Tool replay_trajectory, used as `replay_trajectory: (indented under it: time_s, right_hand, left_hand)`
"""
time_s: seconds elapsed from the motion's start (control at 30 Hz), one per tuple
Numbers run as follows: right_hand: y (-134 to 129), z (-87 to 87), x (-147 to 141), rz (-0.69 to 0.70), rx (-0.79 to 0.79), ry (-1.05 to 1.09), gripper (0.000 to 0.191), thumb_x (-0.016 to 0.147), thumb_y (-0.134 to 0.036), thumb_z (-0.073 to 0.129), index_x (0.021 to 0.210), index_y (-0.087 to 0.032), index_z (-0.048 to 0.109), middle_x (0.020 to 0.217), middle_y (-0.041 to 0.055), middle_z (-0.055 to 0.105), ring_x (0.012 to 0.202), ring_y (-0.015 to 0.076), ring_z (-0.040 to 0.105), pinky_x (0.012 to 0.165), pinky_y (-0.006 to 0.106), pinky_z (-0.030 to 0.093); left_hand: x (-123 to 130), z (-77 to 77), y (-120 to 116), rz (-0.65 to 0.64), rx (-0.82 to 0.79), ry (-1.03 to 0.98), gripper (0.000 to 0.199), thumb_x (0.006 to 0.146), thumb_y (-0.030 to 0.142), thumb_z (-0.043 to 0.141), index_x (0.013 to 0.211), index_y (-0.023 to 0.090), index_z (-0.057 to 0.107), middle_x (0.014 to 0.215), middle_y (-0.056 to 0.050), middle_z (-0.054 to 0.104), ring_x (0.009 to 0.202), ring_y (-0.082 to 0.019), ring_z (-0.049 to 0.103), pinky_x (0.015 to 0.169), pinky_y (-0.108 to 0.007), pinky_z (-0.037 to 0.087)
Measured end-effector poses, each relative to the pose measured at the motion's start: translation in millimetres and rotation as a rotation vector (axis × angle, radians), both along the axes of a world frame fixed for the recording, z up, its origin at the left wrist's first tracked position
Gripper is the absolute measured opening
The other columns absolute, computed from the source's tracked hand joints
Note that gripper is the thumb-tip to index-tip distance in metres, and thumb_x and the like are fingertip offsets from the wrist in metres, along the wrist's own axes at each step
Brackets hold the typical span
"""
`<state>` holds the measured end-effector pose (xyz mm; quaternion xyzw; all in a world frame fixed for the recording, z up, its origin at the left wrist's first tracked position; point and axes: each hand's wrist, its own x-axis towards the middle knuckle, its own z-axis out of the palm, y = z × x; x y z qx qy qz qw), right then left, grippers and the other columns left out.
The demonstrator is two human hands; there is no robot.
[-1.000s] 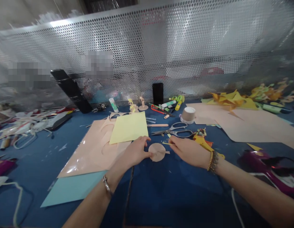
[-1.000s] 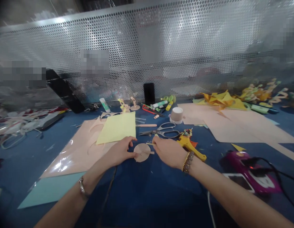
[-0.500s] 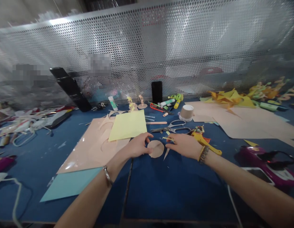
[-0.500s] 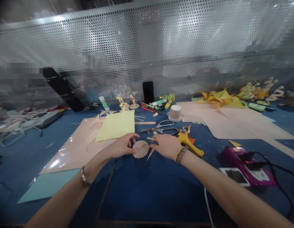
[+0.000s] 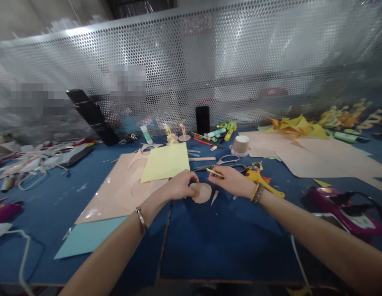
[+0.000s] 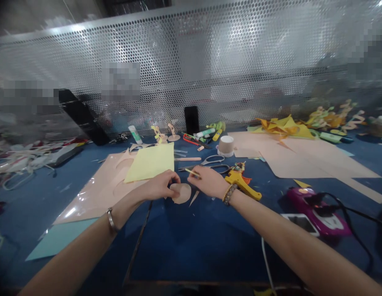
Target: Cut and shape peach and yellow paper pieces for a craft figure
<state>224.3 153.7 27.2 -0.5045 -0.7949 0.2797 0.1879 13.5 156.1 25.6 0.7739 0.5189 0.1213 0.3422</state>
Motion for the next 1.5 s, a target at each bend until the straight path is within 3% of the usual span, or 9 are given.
replay_trajectory:
  time_s: [0.27, 0.5, 0.63, 0.87, 1.03, 1.13, 1.2, 1.37, 1.5]
  right_hand:
    - [-7.8, 12.2, 36.0, -0.111, -0.023, 0.521, 0.047, 0.096, -0.051, 0.029, 0.078, -0.02, 0.06, 0.069, 0.0, 0.051, 0.06, 0.0129, 0.048, 0.054, 0.024, 0.041]
    - [-18.3, 15.0, 55.8, -0.176, -0.021, 0.627, 0.044, 0.097, -0.052, 0.027, 0.072, -0.021, 0.047, 0.056, -0.0058, 0.039, 0.042, 0.009, 0.034, 0.041, 0.022, 0.028]
    - [-29.9, 14.5, 51.4, -0.095, -0.007, 0.493, 0.037, 0.094, -0.045, 0.043, 0.071, -0.02, 0.057, 0.057, -0.0023, 0.053, 0.05, 0.0114, 0.048, 0.048, 0.023, 0.037]
    - [-51.4, 24.5, 43.3, 0.252, 0.163, 0.248, 0.025, 0.095, -0.04, 0.043, 0.088, -0.025, 0.062, 0.079, -0.0001, 0.068, 0.07, 0.0145, 0.063, 0.066, 0.024, 0.046]
    - [-22.6, 20.5, 94.3, -0.337, 0.266, -0.349, 0.033, 0.085, -0.055, 0.052, 0.087, -0.023, 0.06, 0.076, 0.0057, 0.069, 0.066, 0.0241, 0.063, 0.056, 0.032, 0.04]
    - [-9.5, 3.5, 117.0, -0.349, 0.122, -0.664, 0.038, 0.077, -0.06, 0.057, 0.079, -0.022, 0.059, 0.083, 0.0109, 0.07, 0.073, 0.0309, 0.064, 0.053, 0.033, 0.036]
    - [-7.1, -5.4, 119.9, -0.318, 0.085, -0.683, 0.033, 0.075, -0.054, 0.059, 0.079, -0.022, 0.059, 0.086, 0.0113, 0.07, 0.076, 0.0309, 0.064, 0.053, 0.033, 0.036]
    - [-8.0, -0.3, 116.6, -0.391, 0.108, -0.665, 0.024, 0.071, -0.045, 0.059, 0.072, -0.021, 0.054, 0.087, 0.0132, 0.065, 0.071, 0.0295, 0.061, 0.055, 0.035, 0.035]
    - [-13.0, 21.3, 120.3, -0.419, 0.164, -0.527, 0.024, 0.074, -0.039, 0.056, 0.087, -0.019, 0.051, 0.087, 0.0117, 0.063, 0.07, 0.0233, 0.058, 0.059, 0.034, 0.04]
  left_hand:
    - [11.0, 24.6, -11.8, 0.057, -0.079, -0.279, 0.044, 0.081, 0.034, 0.059, 0.12, 0.018, 0.048, 0.089, -0.005, 0.066, 0.079, -0.017, 0.064, 0.066, -0.028, 0.05]
    - [48.1, 5.3, -48.2, -0.038, -0.203, -0.207, 0.047, 0.073, 0.026, 0.067, 0.118, 0.019, 0.057, 0.092, -0.006, 0.066, 0.062, -0.018, 0.064, 0.055, -0.028, 0.049]
    - [50.3, 10.0, -57.5, -0.038, 0.155, -0.005, 0.039, 0.079, 0.029, 0.065, 0.118, 0.028, 0.061, 0.116, -0.007, 0.058, 0.083, -0.021, 0.061, 0.068, -0.031, 0.048]
    - [60.7, 6.3, -68.9, 0.019, -0.03, -0.301, 0.017, 0.082, 0.037, 0.064, 0.078, 0.021, 0.068, 0.076, 0.0, 0.068, 0.071, -0.017, 0.061, 0.065, -0.027, 0.047]
    - [55.0, -3.9, -58.0, 0.253, -0.251, -0.656, 0.018, 0.078, 0.035, 0.068, 0.089, 0.021, 0.067, 0.082, -0.002, 0.074, 0.075, -0.019, 0.068, 0.07, -0.029, 0.052]
    - [52.3, -7.6, -56.7, 0.347, -0.267, -0.808, 0.019, 0.08, 0.035, 0.067, 0.09, 0.021, 0.062, 0.083, -0.003, 0.075, 0.078, -0.018, 0.069, 0.073, -0.029, 0.054]
    - [54.0, -9.2, -64.1, 0.253, -0.329, -0.824, 0.016, 0.079, 0.035, 0.069, 0.084, 0.021, 0.062, 0.083, -0.003, 0.076, 0.078, -0.018, 0.07, 0.073, -0.029, 0.054]
    - [60.7, -12.7, -89.7, -0.437, -0.296, -0.518, 0.009, 0.081, 0.032, 0.068, 0.082, 0.023, 0.069, 0.103, -0.004, 0.075, 0.098, -0.023, 0.069, 0.096, -0.035, 0.046]
    - [50.3, -13.6, -89.6, -0.43, -0.166, -0.292, 0.016, 0.088, 0.029, 0.059, 0.099, 0.027, 0.07, 0.11, -0.002, 0.073, 0.104, -0.022, 0.065, 0.104, -0.036, 0.039]
